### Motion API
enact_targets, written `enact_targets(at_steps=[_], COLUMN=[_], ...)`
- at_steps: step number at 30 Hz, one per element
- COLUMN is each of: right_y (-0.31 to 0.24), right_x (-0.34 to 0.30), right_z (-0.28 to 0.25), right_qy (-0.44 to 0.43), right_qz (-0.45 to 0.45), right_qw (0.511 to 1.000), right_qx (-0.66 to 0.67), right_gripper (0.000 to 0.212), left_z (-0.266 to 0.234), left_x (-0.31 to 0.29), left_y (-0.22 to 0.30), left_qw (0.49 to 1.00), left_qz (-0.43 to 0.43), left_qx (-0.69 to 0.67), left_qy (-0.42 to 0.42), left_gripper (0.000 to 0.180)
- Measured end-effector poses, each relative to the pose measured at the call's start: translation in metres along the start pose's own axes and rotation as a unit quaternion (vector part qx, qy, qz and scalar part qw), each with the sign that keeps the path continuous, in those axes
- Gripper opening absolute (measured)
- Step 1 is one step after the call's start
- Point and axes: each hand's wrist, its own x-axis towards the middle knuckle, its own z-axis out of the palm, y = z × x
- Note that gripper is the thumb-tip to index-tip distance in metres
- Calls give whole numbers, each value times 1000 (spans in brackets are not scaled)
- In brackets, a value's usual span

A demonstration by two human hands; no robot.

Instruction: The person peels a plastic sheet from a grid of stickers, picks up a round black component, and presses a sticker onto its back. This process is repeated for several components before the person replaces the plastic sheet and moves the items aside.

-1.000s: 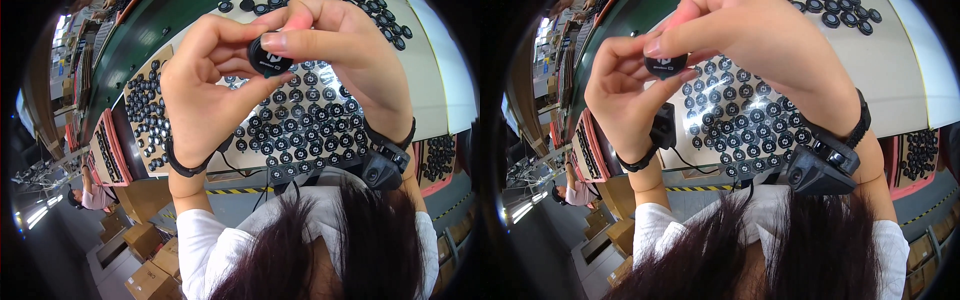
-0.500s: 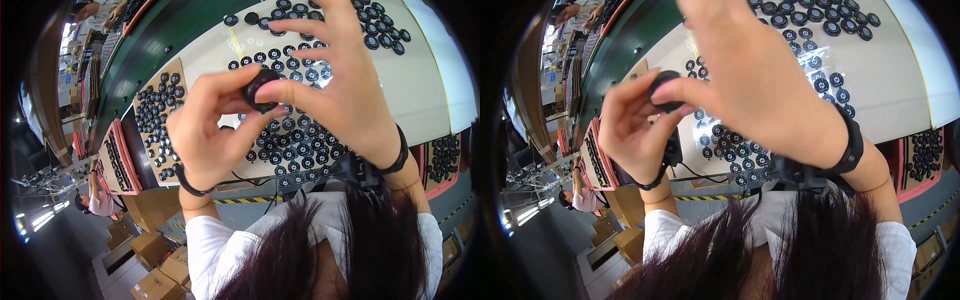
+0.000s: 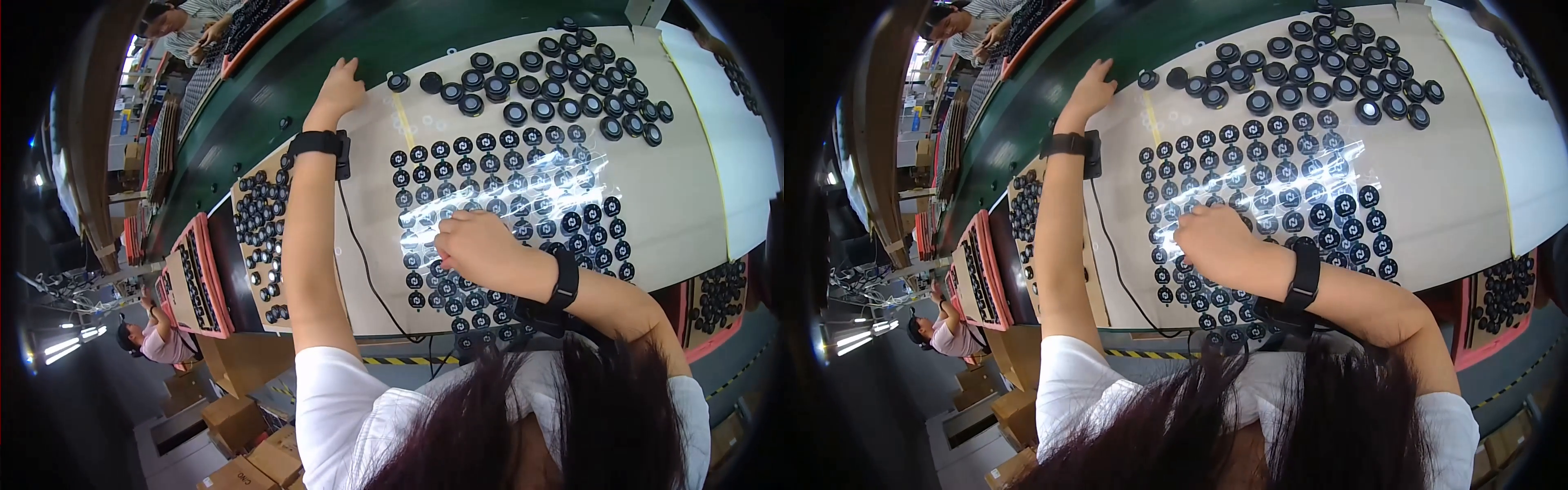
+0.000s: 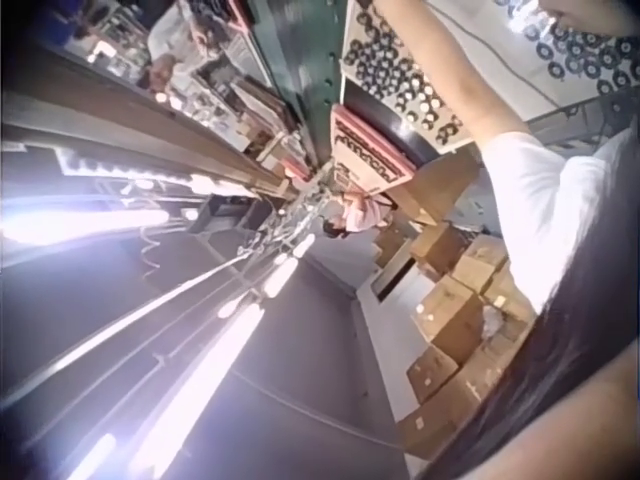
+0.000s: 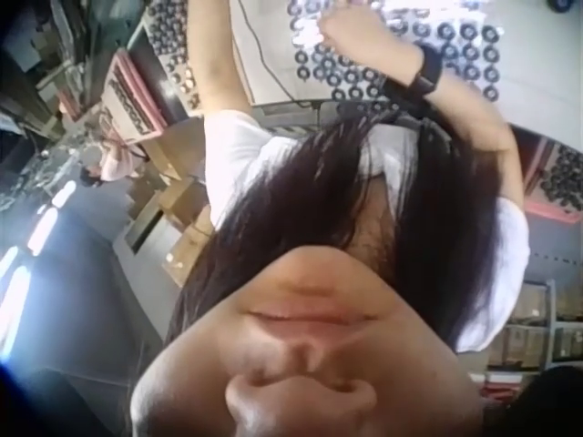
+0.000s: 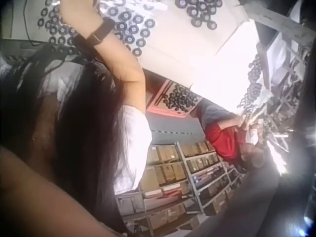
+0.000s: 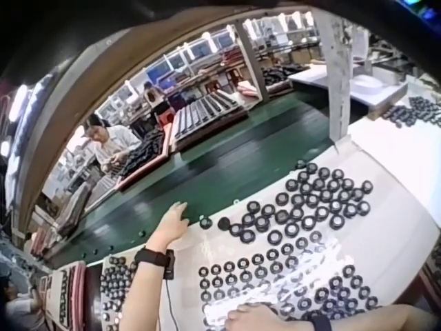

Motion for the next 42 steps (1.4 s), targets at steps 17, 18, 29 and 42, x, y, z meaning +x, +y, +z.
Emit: enact_targets(at_steps=[17,18,29,42], right_y=[1,1,11,-29], right_x=[13,15,2,-6], right_z=[-13,-20,-110,-152], right_qy=[-123,-185,168,137], right_qz=[80,77,89,79], right_qw=[976,953,803,786], right_qx=[159,228,565,598], right_gripper=[15,14,8,9], left_z=[-79,-93,-178,-220], left_x=[-16,-23,-80,-95], left_y=[89,93,137,184], left_qw=[870,810,696,760], left_qz=[-248,-251,-124,-28], left_qx=[-390,-503,-699,-647], left_qy=[-172,-167,-110,-54], left_gripper=[31,30,39,40])
